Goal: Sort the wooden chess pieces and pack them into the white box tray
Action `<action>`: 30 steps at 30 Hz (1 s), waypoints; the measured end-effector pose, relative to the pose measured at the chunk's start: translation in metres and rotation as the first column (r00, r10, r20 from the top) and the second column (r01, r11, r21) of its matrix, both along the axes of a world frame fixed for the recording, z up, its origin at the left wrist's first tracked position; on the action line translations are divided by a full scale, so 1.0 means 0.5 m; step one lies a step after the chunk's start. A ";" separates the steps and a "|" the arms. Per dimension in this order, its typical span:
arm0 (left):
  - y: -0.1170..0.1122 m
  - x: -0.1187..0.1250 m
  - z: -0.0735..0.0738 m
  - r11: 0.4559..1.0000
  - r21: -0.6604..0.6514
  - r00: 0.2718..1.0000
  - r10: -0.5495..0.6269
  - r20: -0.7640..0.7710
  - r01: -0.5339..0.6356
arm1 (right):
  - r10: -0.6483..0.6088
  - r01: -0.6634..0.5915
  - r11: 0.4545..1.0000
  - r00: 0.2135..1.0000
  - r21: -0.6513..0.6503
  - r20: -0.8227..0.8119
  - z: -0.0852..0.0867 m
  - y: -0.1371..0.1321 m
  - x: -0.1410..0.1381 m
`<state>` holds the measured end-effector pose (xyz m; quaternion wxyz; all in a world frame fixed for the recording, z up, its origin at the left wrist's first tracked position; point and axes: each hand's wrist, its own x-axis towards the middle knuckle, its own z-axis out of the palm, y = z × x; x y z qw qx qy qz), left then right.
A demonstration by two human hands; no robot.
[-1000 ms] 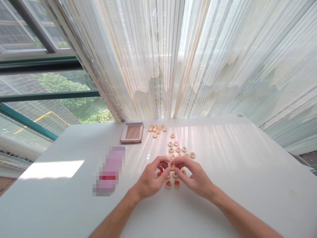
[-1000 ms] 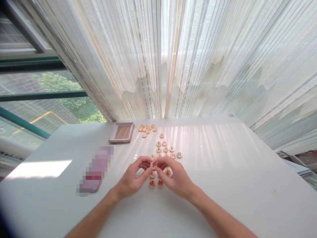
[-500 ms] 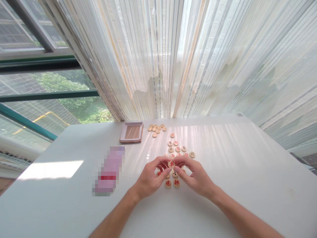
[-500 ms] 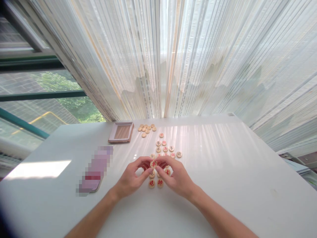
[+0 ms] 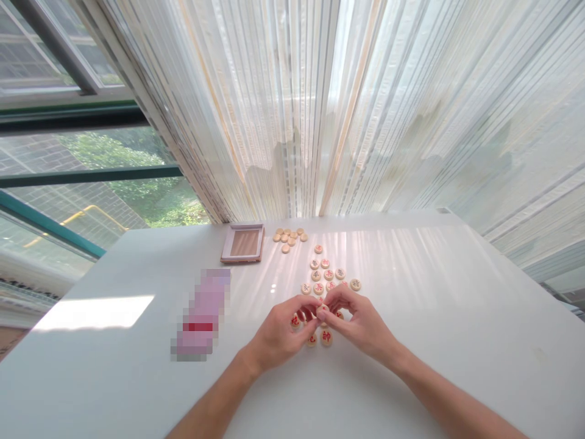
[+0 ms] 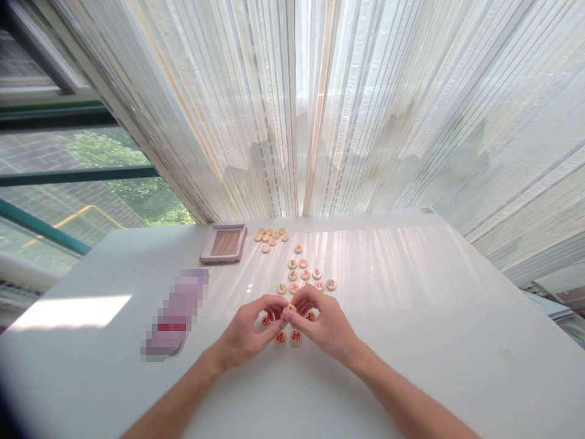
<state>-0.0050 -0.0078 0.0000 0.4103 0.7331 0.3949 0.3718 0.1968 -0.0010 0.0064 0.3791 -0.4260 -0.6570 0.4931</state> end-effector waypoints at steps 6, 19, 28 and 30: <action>-0.001 0.001 0.001 1.000 -0.028 1.000 0.013 -0.003 -0.013 | -0.042 0.042 0.999 0.999 0.026 0.002 -0.007 -0.003 -0.004; 0.007 -0.008 0.004 1.000 -0.016 1.000 0.013 0.006 -0.013 | -0.025 0.025 1.000 0.997 0.001 -0.072 -0.003 -0.001 -0.001; 0.020 -0.023 0.002 0.996 -0.003 0.996 0.091 -0.008 -0.091 | -0.072 0.073 0.996 0.997 0.048 -0.032 -0.017 0.011 0.003; 0.028 -0.035 0.003 0.990 0.008 0.990 0.139 0.001 -0.139 | -0.122 0.124 0.989 0.992 0.080 -0.032 -0.019 0.022 0.015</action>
